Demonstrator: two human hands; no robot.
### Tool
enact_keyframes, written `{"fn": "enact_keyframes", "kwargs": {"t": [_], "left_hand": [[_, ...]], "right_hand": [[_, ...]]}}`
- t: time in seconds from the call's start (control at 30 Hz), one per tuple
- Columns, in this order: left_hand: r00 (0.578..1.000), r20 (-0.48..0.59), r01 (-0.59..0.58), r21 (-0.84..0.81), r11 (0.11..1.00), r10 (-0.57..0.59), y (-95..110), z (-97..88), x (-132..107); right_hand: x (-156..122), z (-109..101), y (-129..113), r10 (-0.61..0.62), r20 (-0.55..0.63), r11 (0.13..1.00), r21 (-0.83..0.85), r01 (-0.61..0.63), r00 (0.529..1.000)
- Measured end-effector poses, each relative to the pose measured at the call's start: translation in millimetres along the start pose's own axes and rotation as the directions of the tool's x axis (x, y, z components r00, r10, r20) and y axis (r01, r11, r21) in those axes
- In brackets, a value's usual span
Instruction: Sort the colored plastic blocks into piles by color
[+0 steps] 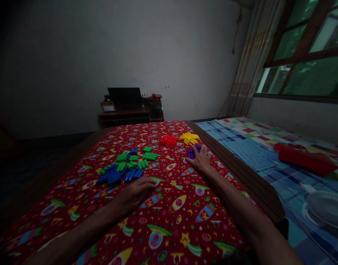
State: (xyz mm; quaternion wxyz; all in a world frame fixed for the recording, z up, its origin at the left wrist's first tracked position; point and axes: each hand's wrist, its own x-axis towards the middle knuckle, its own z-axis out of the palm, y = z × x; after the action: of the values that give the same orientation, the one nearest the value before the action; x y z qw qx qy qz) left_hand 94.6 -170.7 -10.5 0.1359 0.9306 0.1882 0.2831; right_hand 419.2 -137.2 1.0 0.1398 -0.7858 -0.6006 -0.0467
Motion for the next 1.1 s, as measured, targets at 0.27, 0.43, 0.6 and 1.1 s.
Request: {"fn": "enact_keyframes", "kwargs": {"t": [0.27,0.43,0.6,1.1], "left_hand": [[1.000,-0.003,0.005,-0.027,1.000,-0.005,2,-1.6,0],[1.000,-0.007,-0.002,-0.033,0.999,0.001,1,-1.0,0],[1.000,-0.012,0.005,-0.023,1.000,-0.006,2,-1.6,1],[0.999,-0.014,0.041,-0.034,0.999,-0.042,4,-1.1,1]], "right_hand": [[9,8,14,-0.016,-0.066,1.000,0.005,0.016,0.998],[8,7,18,-0.035,-0.095,0.999,-0.030,0.032,0.995],[15,3,4,-0.254,-0.172,0.963,-0.138,0.232,0.952],[31,-7,30,-0.284,-0.176,0.958,-0.016,0.286,0.942]]}}
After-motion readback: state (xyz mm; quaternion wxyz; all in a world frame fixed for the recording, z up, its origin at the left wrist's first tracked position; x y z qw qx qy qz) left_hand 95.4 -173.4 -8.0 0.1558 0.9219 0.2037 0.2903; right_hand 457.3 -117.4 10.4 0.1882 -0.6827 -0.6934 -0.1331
